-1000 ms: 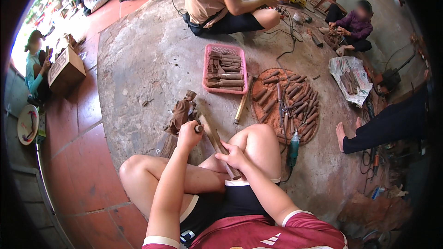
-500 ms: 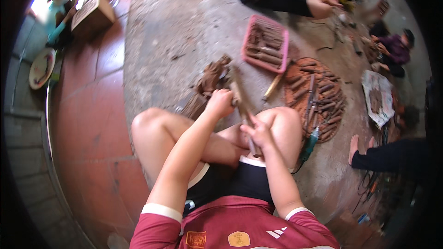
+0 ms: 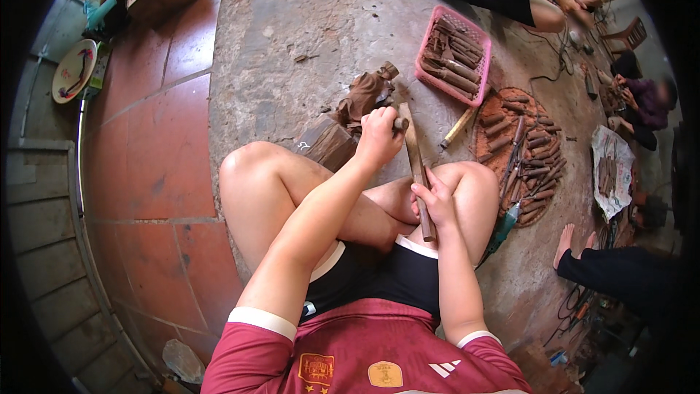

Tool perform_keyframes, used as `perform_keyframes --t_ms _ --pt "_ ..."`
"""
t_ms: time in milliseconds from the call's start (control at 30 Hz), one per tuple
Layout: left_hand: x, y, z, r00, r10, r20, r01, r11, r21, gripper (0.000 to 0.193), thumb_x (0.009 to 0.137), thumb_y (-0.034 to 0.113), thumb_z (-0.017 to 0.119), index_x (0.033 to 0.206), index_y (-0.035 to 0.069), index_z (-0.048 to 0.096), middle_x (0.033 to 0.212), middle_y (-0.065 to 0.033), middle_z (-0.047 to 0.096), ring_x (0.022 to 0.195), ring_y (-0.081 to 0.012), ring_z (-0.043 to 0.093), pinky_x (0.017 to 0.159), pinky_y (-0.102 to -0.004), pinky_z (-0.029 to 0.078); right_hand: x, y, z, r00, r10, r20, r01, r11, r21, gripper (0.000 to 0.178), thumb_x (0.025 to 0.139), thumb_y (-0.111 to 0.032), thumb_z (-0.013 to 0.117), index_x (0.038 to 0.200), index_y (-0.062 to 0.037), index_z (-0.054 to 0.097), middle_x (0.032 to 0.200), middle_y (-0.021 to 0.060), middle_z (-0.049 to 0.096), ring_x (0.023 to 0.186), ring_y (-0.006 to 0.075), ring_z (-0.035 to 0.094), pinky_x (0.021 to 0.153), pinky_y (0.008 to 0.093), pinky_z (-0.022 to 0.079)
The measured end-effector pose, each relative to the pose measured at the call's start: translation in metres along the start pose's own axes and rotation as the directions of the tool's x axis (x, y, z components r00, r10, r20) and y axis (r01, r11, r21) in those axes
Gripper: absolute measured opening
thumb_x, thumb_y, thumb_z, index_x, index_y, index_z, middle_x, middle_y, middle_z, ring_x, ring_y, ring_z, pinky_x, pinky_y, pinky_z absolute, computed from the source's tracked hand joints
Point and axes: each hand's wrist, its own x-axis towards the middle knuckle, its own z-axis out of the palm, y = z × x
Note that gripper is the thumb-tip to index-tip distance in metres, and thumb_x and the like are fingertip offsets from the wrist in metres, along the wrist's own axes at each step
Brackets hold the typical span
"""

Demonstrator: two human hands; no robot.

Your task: The person sits on the floor and carves a piece of wood using a large knife. They hold the wood in their left hand and the knife in their right, repeatedly striking the wood to shape it. The person occasionally pauses to inspect the carved piece.

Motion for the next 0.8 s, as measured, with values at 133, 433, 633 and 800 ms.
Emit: perform_keyframes --t_ms 133,433,633,800 --pt "0.016 -0.004 -0.009 0.99 -0.098 -0.098 0.084 0.987 -0.135 0.025 0.084 0.018 0.071 0.079 0.001 0.053 0.067 -0.0199 0.058 0.063 -0.0397 0.058 0.057 -0.0418 0.046 0.002 0.002 0.0 1.0 -0.001 0.005 0.001 1.0 -0.008 0.071 0.087 -0.011 0.068 0.147 -0.0002 0.031 0.066 0.0045 0.057 0.045 0.0141 0.055 0.039 0.026 0.044" --pt "0.057 -0.048 -0.057 0.867 -0.494 0.067 0.466 0.756 -0.46 0.034 0.086 0.022 0.073 0.061 0.009 0.054 0.056 0.0029 0.051 0.05 -0.006 0.044 0.048 -0.0254 0.035 0.006 0.004 -0.003 0.999 -0.01 0.033 0.01 1.0 0.014 0.076 0.085 -0.01 0.07 0.149 0.0009 0.029 0.066 0.0047 0.056 0.045 0.0142 0.053 0.041 0.0268 0.044" --pt "0.057 -0.043 -0.062 0.839 -0.526 0.143 0.523 0.702 -0.484 0.04 0.086 0.026 0.075 0.057 0.01 0.052 0.052 0.0031 0.048 0.047 -0.0068 0.044 0.046 -0.0259 0.034 0.007 0.006 -0.006 1.0 0.0 0.028 0.0 1.0 -0.019 0.077 0.087 -0.013 0.067 0.151 -0.0014 0.026 0.069 0.0044 0.057 0.047 0.0134 0.054 0.04 0.0251 0.044" --pt "0.053 -0.025 -0.06 0.867 -0.458 0.196 0.494 0.738 -0.461 0.042 0.088 0.027 0.074 0.055 0.008 0.055 0.053 0.0029 0.052 0.048 -0.0067 0.046 0.047 -0.0246 0.034 0.006 0.006 -0.005 1.0 -0.007 0.016 0.007 1.0 0.013 0.077 0.085 -0.011 0.069 0.15 -0.0005 0.028 0.068 0.0031 0.056 0.047 0.0121 0.053 0.042 0.025 0.044"
